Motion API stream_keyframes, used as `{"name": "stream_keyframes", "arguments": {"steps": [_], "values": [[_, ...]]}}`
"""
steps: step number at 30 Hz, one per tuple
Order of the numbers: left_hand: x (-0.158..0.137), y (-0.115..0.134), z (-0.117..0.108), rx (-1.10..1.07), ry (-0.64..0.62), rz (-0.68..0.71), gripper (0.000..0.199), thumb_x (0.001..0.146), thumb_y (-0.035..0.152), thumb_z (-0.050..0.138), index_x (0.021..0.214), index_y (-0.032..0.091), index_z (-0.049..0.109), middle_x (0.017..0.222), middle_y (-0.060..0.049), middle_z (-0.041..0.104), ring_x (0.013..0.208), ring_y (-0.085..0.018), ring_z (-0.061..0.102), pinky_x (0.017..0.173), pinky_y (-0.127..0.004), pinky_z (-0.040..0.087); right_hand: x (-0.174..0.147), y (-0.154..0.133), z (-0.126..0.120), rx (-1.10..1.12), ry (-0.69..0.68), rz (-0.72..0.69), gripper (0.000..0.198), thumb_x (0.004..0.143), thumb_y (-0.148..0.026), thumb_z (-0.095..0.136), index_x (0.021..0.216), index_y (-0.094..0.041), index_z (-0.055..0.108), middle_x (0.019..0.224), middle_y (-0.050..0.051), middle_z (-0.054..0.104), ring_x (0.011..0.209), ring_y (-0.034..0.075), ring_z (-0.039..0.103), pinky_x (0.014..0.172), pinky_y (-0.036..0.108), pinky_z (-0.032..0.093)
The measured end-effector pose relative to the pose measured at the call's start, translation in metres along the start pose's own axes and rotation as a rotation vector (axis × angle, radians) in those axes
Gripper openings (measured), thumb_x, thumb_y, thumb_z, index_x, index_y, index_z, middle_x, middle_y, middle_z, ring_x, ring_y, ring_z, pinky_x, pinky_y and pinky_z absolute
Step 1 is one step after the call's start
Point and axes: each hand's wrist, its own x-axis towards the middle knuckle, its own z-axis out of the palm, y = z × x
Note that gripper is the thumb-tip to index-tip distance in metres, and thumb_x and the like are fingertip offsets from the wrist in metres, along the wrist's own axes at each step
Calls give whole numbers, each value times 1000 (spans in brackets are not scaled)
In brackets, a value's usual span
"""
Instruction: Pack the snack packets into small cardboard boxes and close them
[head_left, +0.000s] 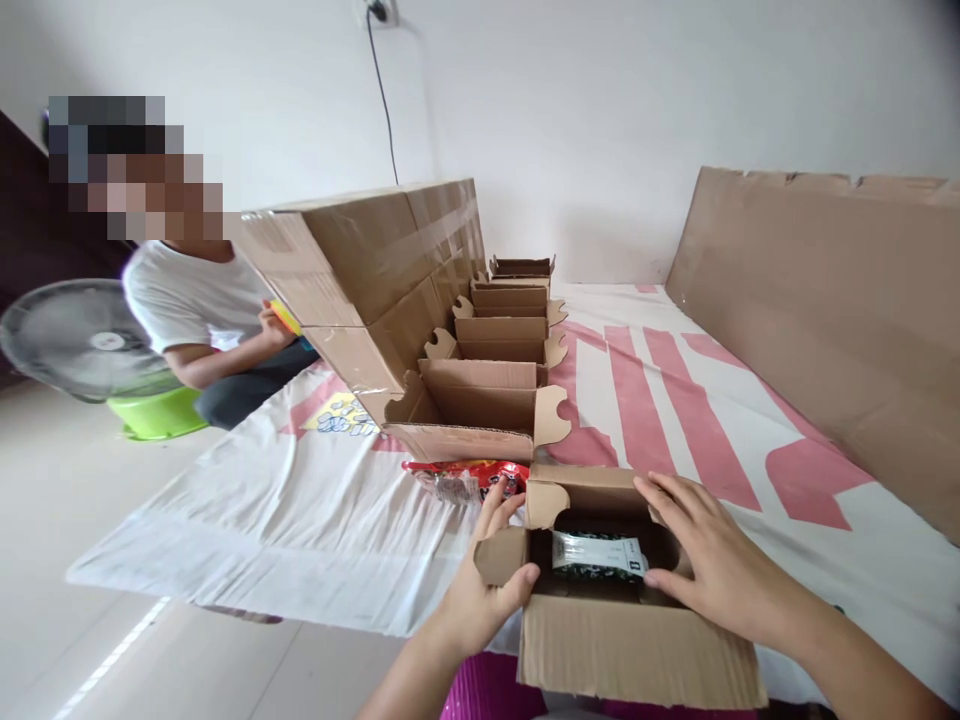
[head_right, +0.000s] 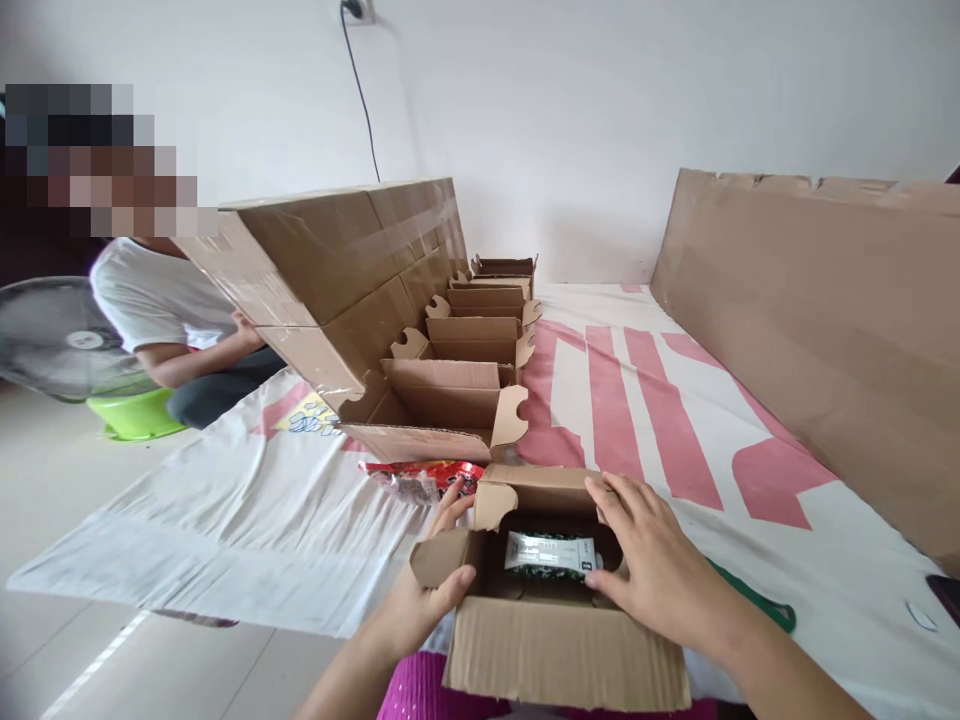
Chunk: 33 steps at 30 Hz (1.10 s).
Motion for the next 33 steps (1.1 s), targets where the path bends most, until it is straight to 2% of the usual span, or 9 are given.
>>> {"name": "stream_keyframes", "arguments": {"steps": [5,8,10,14,21,24,26,30,33], "values": [[2,-5,6,-112,2,-21,74,82,66,54,142,25,41,158,-15,25,149,-38,10,115,-60,23,-1,4,6,-39,85,-29,85,77,-44,69,150,-29,29,152,10,37,138,34,36,105,54,43],[2,-5,7,-113,4,-16,73,82,67,52,141,25,42,157,-14,28,150,-36,5,116,-60,21,1,-3,1,-68,215,-154,61,80,-39,69,136,-28,50,146,9,46,137,34,37,107,55,41],[2,-5,7,-104,3,-17,72,82,68,51,141,25,42,156,-14,30,150,-35,5,116,-60,20,5,-12,-5,-26,239,-271,38,86,-30,63,124,-27,59,136,8,55,129,29,47,105,49,44],[0,-6,7,-84,7,-33,73,82,68,51,141,25,42,155,-16,32,150,-36,7,116,-62,20,20,-31,-12,78,-64,-296,32,86,-19,60,118,-25,62,114,6,67,103,22,63,89,37,53],[0,-3,10,-112,19,8,71,84,69,47,140,25,43,149,-14,40,145,-36,24,116,-59,24,49,-44,10,-177,-473,-238,61,62,-16,73,122,-11,62,109,17,70,99,34,66,86,44,51],[2,8,8,-309,-59,-14,78,82,70,50,145,25,34,144,-14,46,137,-35,40,110,-55,37,50,-43,23,-277,-474,-214,65,59,-15,73,123,-10,61,99,16,73,86,33,70,74,39,54],[5,15,4,-454,-125,-10,88,78,70,56,148,24,27,145,-15,45,134,-35,44,106,-53,42,48,-41,29,-309,-416,-231,55,60,-15,69,115,-12,65,95,13,74,80,30,71,70,36,53],[12,15,-1,-615,-203,60,100,70,66,70,150,26,24,153,-15,32,139,-37,36,111,-56,34,44,-40,29,-329,-357,-315,34,65,-16,60,97,-12,68,90,12,73,78,31,69,70,39,52],[19,6,2,-704,-207,118,107,63,71,72,148,27,27,154,-14,31,142,-38,29,115,-57,27,43,-40,24,-305,-302,-330,35,65,-18,58,97,-11,67,95,14,71,85,34,67,75,44,52]]}}
